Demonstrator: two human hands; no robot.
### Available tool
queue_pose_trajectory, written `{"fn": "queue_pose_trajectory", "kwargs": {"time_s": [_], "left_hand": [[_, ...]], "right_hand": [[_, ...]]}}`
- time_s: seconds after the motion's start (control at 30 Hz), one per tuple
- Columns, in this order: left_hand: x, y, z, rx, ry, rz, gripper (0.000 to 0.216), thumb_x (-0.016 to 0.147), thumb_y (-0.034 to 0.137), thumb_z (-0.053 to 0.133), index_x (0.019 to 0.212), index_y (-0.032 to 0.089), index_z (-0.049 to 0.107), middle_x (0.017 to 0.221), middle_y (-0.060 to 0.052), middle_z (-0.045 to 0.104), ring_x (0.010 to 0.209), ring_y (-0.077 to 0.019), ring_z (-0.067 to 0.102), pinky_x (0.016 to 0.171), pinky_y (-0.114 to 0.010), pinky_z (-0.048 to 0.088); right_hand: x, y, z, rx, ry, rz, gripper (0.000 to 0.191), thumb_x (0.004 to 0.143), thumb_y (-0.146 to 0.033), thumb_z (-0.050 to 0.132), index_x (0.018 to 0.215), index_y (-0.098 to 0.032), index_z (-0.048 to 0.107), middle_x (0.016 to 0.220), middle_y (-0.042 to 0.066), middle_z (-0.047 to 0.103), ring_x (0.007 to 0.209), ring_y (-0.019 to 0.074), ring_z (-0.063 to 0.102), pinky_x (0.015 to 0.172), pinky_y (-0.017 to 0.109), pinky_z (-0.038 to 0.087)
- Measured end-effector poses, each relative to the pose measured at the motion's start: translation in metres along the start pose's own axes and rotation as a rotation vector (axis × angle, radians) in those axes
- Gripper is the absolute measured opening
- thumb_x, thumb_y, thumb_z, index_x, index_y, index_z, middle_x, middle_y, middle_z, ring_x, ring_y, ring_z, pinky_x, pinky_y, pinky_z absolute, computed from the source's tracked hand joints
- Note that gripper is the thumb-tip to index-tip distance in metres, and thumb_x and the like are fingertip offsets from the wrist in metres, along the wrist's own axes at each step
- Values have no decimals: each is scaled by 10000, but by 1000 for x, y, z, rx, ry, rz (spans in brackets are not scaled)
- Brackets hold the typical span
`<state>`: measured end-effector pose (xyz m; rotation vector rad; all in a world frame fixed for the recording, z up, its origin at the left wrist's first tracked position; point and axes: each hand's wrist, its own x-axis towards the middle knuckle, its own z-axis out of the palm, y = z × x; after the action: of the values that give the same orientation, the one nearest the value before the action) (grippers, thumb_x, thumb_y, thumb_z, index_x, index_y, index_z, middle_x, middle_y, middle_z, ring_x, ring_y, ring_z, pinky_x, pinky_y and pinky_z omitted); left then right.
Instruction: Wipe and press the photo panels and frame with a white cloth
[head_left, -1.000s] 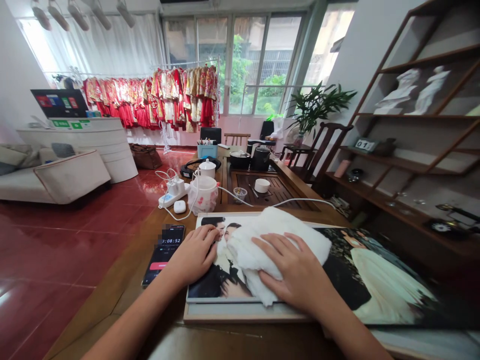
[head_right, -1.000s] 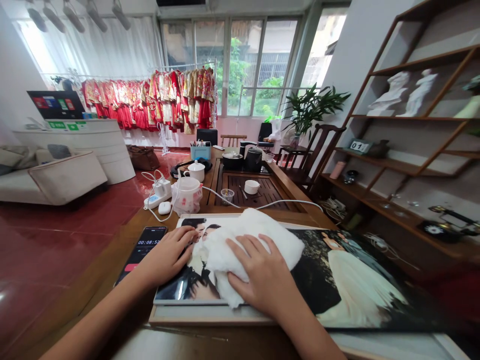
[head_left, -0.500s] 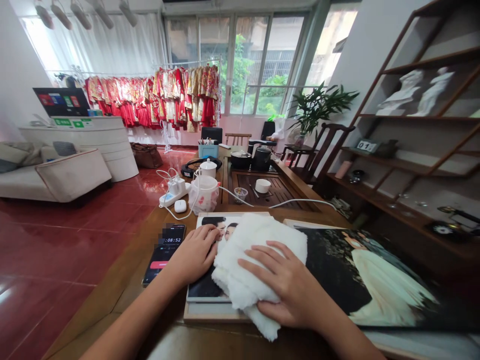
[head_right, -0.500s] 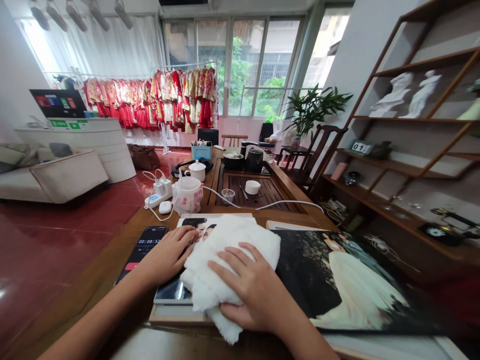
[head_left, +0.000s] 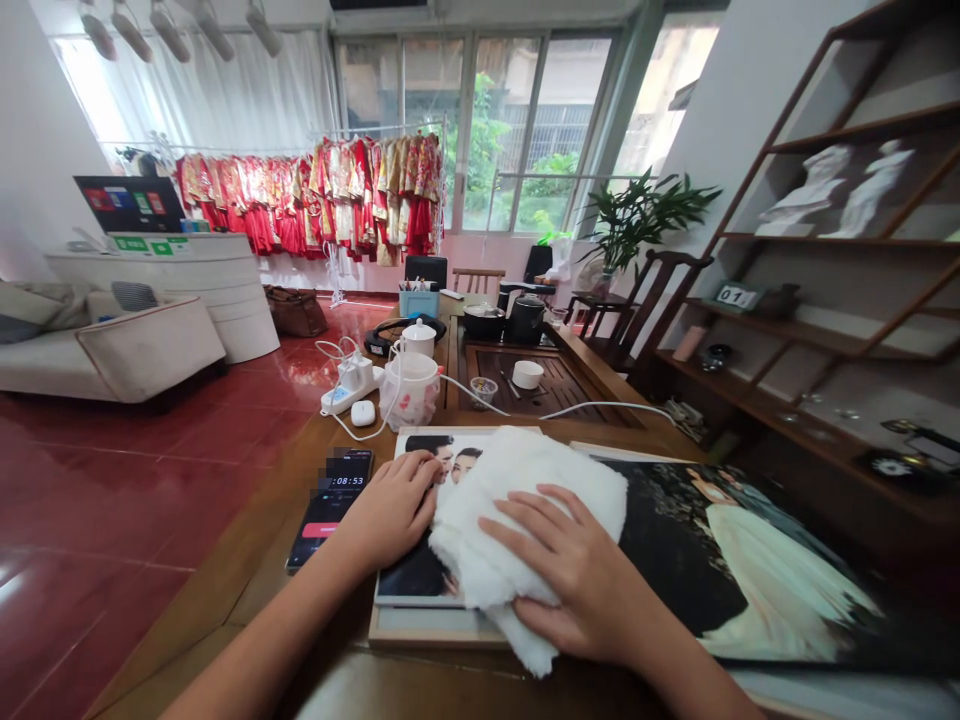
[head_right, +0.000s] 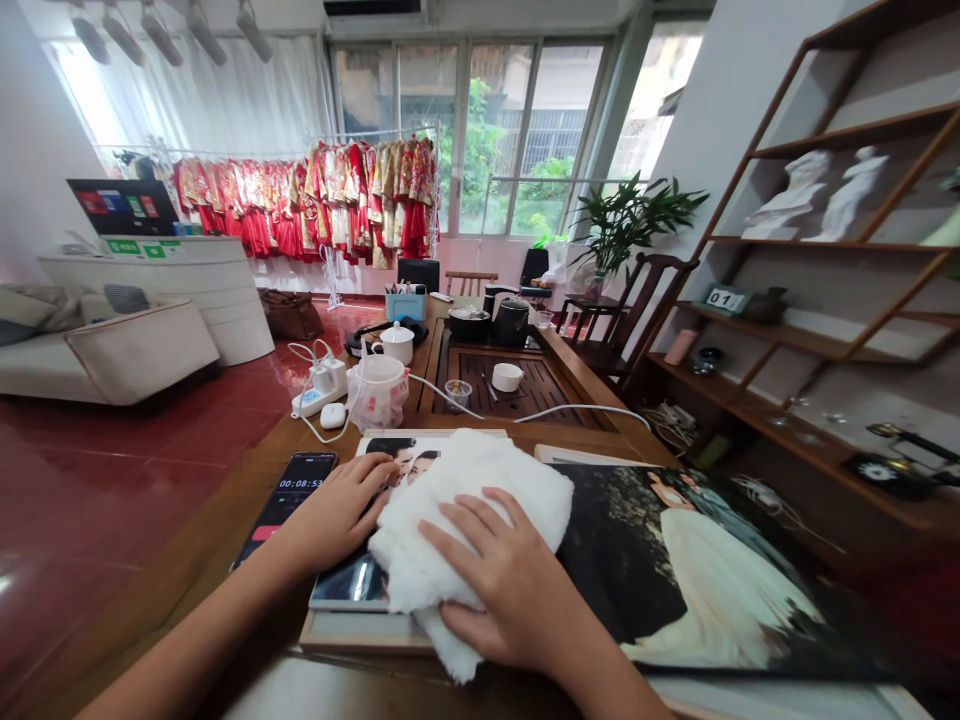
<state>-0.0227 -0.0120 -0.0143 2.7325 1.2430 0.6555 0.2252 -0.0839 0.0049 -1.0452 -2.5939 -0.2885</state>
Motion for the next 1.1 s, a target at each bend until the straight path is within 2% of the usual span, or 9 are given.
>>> {"fn": "queue_pose_trajectory", "kwargs": {"time_s": [0.1, 0.17, 0.37, 0.43, 0.73, 0.83, 1.1], "left_hand": [[0, 0, 0, 1, 6, 0, 282, 963, 247, 386, 1223, 232, 493, 1268, -71, 516, 1195, -227, 473, 1015, -411, 396], [0, 0, 0, 2, 6, -3, 289, 963, 246, 386, 1232, 230, 488, 1270, -71, 517, 1189, -224, 479, 1011, -405, 400], [0, 0, -1, 11, -2, 3, 300, 962, 252, 379, 1240, 219, 486, 1285, -75, 513, 1193, -229, 477, 1011, -408, 399], [0, 0, -1, 11, -3, 4, 302, 962, 245, 376, 1244, 215, 482, 1285, -74, 513, 1192, -229, 476, 1011, -407, 399], [-1, -1, 1, 0, 7, 0, 300, 962, 257, 383, 1241, 227, 487, 1279, -78, 517, 1191, -233, 482, 1009, -412, 402], [-1, -1, 1, -5, 11, -2, 295, 963, 260, 383, 1235, 238, 494, 1276, -73, 520, 1195, -229, 482, 1013, -411, 400], [0, 0, 0, -1, -1, 2, 302, 962, 258, 375, 1238, 227, 492, 1282, -75, 515, 1189, -231, 483, 1013, -412, 400]], "right_hand": [[1, -3, 1, 30, -24, -59, 613, 785, -407, 582, 1368, -271, 452, 1331, 69, 554, 1217, 256, 482, 1080, 479, 209], [1, -2, 1, 35, -32, -39, 615, 784, -416, 581, 1367, -268, 454, 1330, 68, 555, 1216, 251, 483, 1083, 472, 207], [2, 9, -1, -42, -5, 190, 539, 829, -358, 544, 1350, -236, 482, 1295, 90, 572, 1190, 253, 496, 1056, 482, 258], [2, 11, -1, -68, 10, 225, 531, 838, -353, 537, 1349, -222, 485, 1288, 102, 574, 1181, 262, 500, 1050, 495, 266], [1, -2, -2, 21, -48, 0, 632, 783, -366, 566, 1393, -281, 424, 1358, 73, 529, 1241, 263, 463, 1084, 491, 221], [2, -4, -2, 54, -76, -31, 650, 762, -380, 581, 1387, -284, 429, 1360, 60, 530, 1250, 254, 456, 1100, 476, 207], [3, 8, -2, -50, 6, 243, 540, 824, -354, 544, 1349, -245, 484, 1314, 80, 561, 1201, 247, 491, 1073, 479, 270]]}}
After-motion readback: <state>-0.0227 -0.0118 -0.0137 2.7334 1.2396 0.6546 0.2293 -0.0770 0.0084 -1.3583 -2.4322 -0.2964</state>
